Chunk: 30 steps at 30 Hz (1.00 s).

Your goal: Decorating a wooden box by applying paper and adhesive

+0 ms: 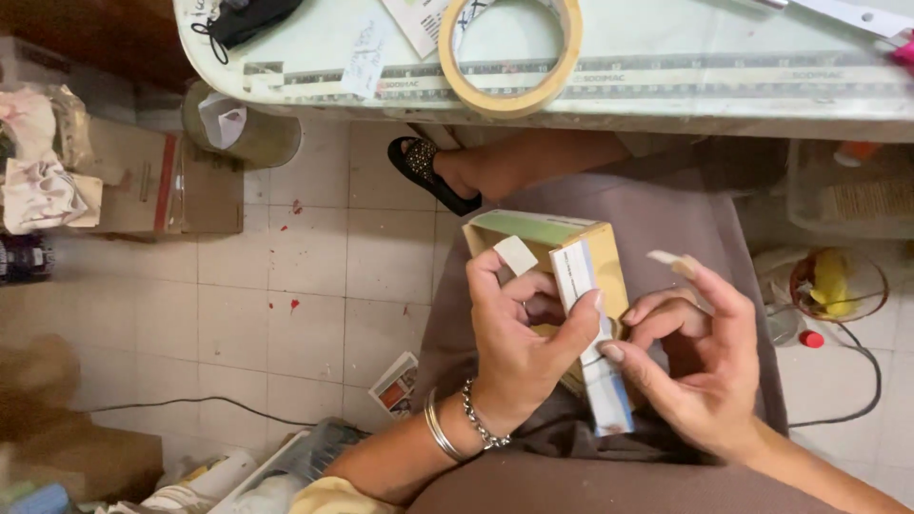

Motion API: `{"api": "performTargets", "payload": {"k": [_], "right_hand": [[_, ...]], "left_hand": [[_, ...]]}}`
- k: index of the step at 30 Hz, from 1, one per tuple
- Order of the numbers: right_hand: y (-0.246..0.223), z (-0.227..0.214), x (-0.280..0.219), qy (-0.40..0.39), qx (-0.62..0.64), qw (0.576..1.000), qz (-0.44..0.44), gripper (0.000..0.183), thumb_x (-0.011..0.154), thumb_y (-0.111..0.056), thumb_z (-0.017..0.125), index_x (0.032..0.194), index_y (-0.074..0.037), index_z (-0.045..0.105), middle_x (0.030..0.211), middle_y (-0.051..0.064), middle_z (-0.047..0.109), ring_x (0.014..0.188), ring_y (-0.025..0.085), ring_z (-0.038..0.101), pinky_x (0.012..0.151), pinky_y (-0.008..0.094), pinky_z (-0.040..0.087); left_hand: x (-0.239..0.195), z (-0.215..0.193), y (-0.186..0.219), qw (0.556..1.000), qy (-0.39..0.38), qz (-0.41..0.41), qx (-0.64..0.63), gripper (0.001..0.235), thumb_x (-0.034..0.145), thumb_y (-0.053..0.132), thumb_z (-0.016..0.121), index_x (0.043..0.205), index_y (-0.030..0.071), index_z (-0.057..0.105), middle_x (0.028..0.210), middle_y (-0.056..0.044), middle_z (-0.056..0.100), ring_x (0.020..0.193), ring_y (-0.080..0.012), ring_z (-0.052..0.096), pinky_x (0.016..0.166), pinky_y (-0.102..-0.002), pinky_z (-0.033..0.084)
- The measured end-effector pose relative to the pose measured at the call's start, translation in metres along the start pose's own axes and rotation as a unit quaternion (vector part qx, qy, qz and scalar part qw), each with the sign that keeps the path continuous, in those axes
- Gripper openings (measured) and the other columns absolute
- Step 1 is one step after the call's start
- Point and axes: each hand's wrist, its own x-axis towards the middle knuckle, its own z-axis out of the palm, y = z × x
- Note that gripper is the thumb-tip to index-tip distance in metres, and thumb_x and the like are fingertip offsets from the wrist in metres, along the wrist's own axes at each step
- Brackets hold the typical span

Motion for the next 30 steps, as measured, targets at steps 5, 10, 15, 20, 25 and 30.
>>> {"api": "performTargets", "payload": {"k": [5,10,15,20,25,30], "right_hand": [[-0.013,-0.028,0.028,-0.029,-0.064,0.995,0.073,0.015,0.082,-0.005,0.059,0.095,-0.002,0.054,0.087,0.006,0.053,0.08,0.013,0.052,0.078,0.023,0.046],[-0.022,-0.025,0.055,-0.078,0.013,0.978,0.193,0.009,0.083,-0.008,0.06,0.077,-0.003,0.054,0.077,0.005,0.051,0.065,0.011,0.05,0.063,0.021,0.043],[-0.019,-0.015,0.058,-0.09,-0.027,0.972,0.217,0.014,0.078,-0.012,0.066,0.071,-0.005,0.058,0.068,0.002,0.057,0.062,0.008,0.051,0.059,0.019,0.043],[-0.012,-0.009,0.053,-0.071,-0.062,0.977,0.192,0.016,0.077,-0.013,0.069,0.068,-0.008,0.056,0.066,-0.003,0.048,0.063,0.006,0.041,0.061,0.019,0.035],[-0.007,-0.01,0.054,-0.062,-0.063,0.971,0.22,0.025,0.072,-0.014,0.074,0.065,-0.01,0.051,0.062,-0.003,0.048,0.06,0.004,0.043,0.058,0.017,0.036],[0.003,-0.014,0.06,-0.02,-0.134,0.958,0.254,0.052,0.056,-0.025,0.082,0.061,-0.015,0.032,0.057,-0.008,0.028,0.058,0.005,0.023,0.053,0.019,0.018]], "left_hand": [[-0.004,0.0,0.004,0.999,-0.034,-0.005,-0.007,0.055,0.068,0.004,0.07,0.102,0.004,0.027,0.072,-0.014,0.063,0.054,-0.0124,0.057,0.046,-0.022,0.048],[-0.004,0.002,0.005,0.999,-0.03,-0.028,-0.032,0.055,0.067,0.002,0.071,0.101,0.006,0.028,0.069,-0.012,0.062,0.05,-0.0102,0.054,0.045,-0.022,0.047],[-0.004,0.002,0.005,0.999,-0.027,-0.025,-0.012,0.055,0.065,0.005,0.071,0.1,0.006,0.028,0.07,-0.014,0.063,0.052,-0.012,0.057,0.046,-0.024,0.05],[-0.004,0.003,0.005,0.999,-0.03,-0.022,-0.023,0.053,0.067,0.003,0.071,0.099,0.005,0.029,0.07,-0.014,0.064,0.052,-0.0109,0.057,0.045,-0.022,0.048],[-0.005,0.004,-0.002,0.999,-0.029,-0.026,-0.028,0.053,0.066,0.003,0.071,0.099,0.005,0.03,0.069,-0.014,0.063,0.051,-0.0123,0.058,0.045,-0.023,0.05],[-0.007,0.006,-0.003,0.999,-0.013,-0.014,-0.03,0.051,0.064,0.003,0.072,0.097,0.005,0.033,0.07,-0.013,0.062,0.055,-0.0128,0.06,0.046,-0.021,0.049]]}}
